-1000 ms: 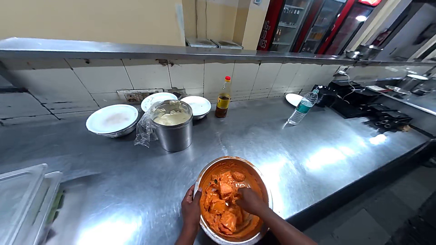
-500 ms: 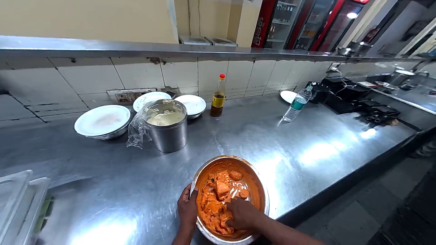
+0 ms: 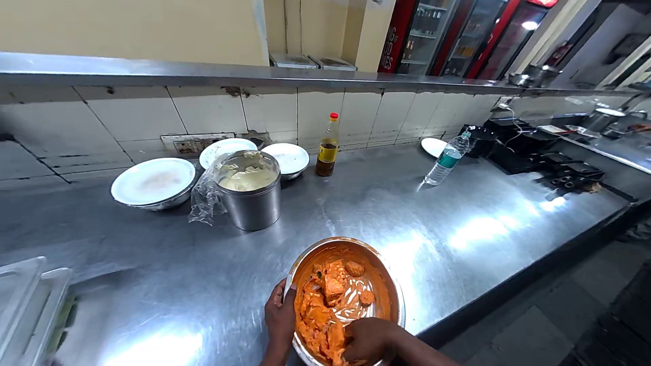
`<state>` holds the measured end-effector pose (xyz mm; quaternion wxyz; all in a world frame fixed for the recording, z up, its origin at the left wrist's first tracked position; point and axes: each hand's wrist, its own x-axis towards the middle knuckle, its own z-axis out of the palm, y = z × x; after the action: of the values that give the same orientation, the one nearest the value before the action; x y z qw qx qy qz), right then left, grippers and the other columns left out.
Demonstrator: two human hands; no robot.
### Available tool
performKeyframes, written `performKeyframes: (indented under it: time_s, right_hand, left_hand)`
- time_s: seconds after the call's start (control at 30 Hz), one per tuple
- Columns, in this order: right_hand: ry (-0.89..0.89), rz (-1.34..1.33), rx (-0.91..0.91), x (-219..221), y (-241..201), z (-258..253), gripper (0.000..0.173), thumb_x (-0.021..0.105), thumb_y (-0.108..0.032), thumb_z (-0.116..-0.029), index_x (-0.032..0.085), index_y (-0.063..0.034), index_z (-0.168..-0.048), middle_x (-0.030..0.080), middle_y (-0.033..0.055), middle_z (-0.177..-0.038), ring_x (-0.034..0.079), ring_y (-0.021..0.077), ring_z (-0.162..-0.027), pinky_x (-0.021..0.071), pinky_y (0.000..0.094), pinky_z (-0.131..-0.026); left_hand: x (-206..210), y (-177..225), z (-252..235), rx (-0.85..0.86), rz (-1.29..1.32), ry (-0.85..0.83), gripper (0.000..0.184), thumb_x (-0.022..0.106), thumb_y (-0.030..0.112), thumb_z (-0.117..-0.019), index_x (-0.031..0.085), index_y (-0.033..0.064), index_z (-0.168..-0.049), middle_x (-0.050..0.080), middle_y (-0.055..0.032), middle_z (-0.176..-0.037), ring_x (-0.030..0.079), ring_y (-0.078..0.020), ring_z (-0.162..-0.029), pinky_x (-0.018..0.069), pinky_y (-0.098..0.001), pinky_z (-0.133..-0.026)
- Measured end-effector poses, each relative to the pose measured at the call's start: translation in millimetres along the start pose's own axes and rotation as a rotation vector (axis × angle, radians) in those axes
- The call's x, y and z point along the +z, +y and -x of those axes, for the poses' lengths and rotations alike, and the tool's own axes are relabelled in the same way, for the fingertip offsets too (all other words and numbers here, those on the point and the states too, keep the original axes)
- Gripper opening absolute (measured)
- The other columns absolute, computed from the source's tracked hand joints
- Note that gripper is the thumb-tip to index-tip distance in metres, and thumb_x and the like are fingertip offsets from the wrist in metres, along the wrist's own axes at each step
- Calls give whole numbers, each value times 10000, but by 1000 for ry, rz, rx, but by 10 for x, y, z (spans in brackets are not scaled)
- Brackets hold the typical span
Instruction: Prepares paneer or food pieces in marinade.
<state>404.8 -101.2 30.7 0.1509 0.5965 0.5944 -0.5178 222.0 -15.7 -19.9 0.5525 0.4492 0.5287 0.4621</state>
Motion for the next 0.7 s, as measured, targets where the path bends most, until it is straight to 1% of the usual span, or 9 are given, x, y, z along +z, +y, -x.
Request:
performKeyframes:
  time_s: [0.13, 0.27, 0.33, 0.43, 0.5, 0.53, 0.57, 0.63, 0.7]
  right_hand:
    - [-33, -267, -184, -46, 35, -67, 392, 597, -207, -1034, 580, 108, -1267, 616, 304, -1202, 613, 373, -1100, 452, 576, -976]
    - [35, -719, -189, 6, 87, -102, 369, 484, -123, -1056, 503, 53, -1380, 585, 187, -1276, 584, 207, -1114, 471, 426, -1002]
    - [126, -1015, -97, 33, 103, -90, 373, 364, -198, -1103, 499, -9, -1395, 591, 135, -1255, 590, 191, -1105, 490, 413, -975]
    - [275, -1342, 20, -36, 66, -34, 408, 292, -381, -1125, 541, -94, -1273, 625, 76, -1094, 629, 182, -984, 540, 406, -845]
    - [324, -1224, -12, -89, 75, -44, 451, 326, -340, -1127, 471, -62, -1451, 557, 131, -1380, 558, 229, -1253, 475, 450, -1038]
    - [328, -1121, -45, -87, 83, -74, 497, 362, -300, -1120, 370, -31, -1538, 439, 180, -1533, 450, 276, -1401, 391, 484, -1143]
    - [352, -1025, -55, -50, 62, -113, 532, 423, -279, -1104, 328, -5, -1551, 399, 219, -1557, 420, 311, -1424, 370, 499, -1159]
    - [425, -805, -40, 55, -9, -203, 613, 619, -238, -1016, 368, 42, -1499, 490, 281, -1451, 515, 362, -1330, 431, 520, -1102]
    - [492, -670, -23, 141, -46, -286, 567, 663, -215, -976, 449, 55, -1428, 567, 280, -1348, 580, 366, -1250, 464, 523, -1064]
  left_hand:
    - [-3, 22, 16, -32, -23, -7, 268, 558, 52, -1022, 622, -85, -1244, 697, -183, -1101, 683, -157, -943, 558, -321, -876]
    - [-3, -1, 45, -38, -6, -1, 281, 547, 64, -1031, 611, -79, -1263, 694, -182, -1110, 684, -159, -954, 560, -317, -874]
    - [-4, -7, 53, -41, 3, -1, 280, 550, 66, -1031, 614, -77, -1263, 698, -177, -1110, 687, -156, -955, 564, -312, -870]
    - [4, 10, 66, -46, 14, 3, 274, 544, 56, -1033, 611, -79, -1262, 693, -174, -1123, 686, -144, -958, 562, -296, -875]
    - [7, 12, 68, -49, 20, 10, 284, 546, 58, -1033, 604, -81, -1274, 690, -178, -1140, 681, -144, -974, 556, -295, -886]
    - [8, 14, 69, -48, 23, 10, 286, 547, 58, -1034, 603, -82, -1277, 690, -181, -1140, 680, -145, -974, 554, -296, -887]
    - [8, 13, 76, -42, 24, 11, 280, 547, 61, -1034, 606, -79, -1269, 691, -175, -1127, 681, -138, -961, 556, -288, -877]
    - [12, 17, 77, -33, 28, 10, 275, 546, 63, -1035, 610, -80, -1260, 695, -170, -1111, 682, -130, -944, 559, -278, -863]
    - [15, 18, 82, -31, 28, 12, 269, 544, 59, -1032, 612, -82, -1251, 697, -166, -1093, 684, -125, -922, 563, -274, -848]
